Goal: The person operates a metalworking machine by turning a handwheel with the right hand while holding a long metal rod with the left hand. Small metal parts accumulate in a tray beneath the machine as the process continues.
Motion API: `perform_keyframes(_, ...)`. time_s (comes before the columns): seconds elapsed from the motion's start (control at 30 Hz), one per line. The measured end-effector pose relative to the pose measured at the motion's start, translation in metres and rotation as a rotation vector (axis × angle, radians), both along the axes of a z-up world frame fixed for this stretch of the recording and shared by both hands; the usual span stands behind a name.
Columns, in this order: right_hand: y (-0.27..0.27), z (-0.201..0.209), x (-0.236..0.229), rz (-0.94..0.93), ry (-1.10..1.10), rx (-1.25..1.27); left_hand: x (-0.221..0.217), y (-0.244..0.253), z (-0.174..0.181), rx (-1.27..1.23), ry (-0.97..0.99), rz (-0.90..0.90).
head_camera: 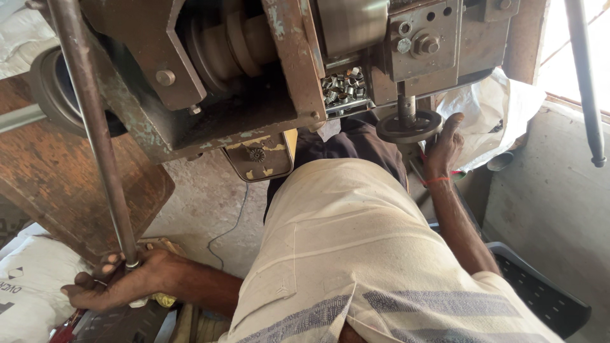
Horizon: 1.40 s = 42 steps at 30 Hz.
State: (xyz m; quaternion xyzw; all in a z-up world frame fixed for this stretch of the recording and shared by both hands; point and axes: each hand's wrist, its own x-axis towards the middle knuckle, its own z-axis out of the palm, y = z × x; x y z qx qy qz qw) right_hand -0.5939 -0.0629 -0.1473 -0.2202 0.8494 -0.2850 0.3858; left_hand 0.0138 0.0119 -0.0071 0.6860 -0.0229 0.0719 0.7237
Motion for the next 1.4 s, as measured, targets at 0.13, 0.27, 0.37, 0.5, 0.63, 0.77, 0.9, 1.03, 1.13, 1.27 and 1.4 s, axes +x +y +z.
perform_keyframes(0.13,0.017,-0.005,0.033,0.233,-0.029,0.195,-0.002,-0.002,0.000,-0.039,-0.002,-0.036)
perform_keyframes(0.27,0.005,-0.028,0.053,0.843,-0.037,0.173,-0.002,-0.001,0.000,0.010,-0.032,-0.051)
perform_keyframes(0.37,-0.019,-0.026,0.023,0.881,0.053,0.154,-0.003,-0.001,0.002,0.031,-0.060,-0.034)
perform_keyframes(0.5,-0.015,0.011,-0.020,0.679,-0.091,0.183,-0.007,-0.006,0.004,0.012,-0.054,-0.033)
perform_keyframes(0.63,-0.004,0.013,0.000,0.931,-0.221,0.348,-0.012,-0.014,0.008,-0.061,-0.001,-0.015)
perform_keyframes(0.77,-0.030,-0.019,0.009,1.145,0.009,0.243,-0.025,-0.013,0.013,-0.081,-0.012,-0.089)
perform_keyframes(0.9,-0.042,-0.031,-0.010,1.143,0.164,0.435,-0.033,-0.012,0.012,-0.058,-0.007,-0.121)
perform_keyframes(1.03,-0.010,-0.031,0.011,1.046,-0.058,0.249,-0.017,-0.017,0.010,-0.099,0.029,-0.006)
perform_keyframes(1.13,0.003,-0.021,0.009,0.882,-0.327,0.155,-0.014,-0.018,0.009,-0.076,0.035,0.002)
perform_keyframes(1.27,-0.003,-0.015,-0.008,0.428,-0.441,0.059,-0.011,-0.018,0.011,-0.110,0.046,0.026)
perform_keyframes(1.4,-0.010,-0.022,0.008,0.882,0.010,0.024,-0.013,-0.016,0.010,-0.073,0.051,-0.007)
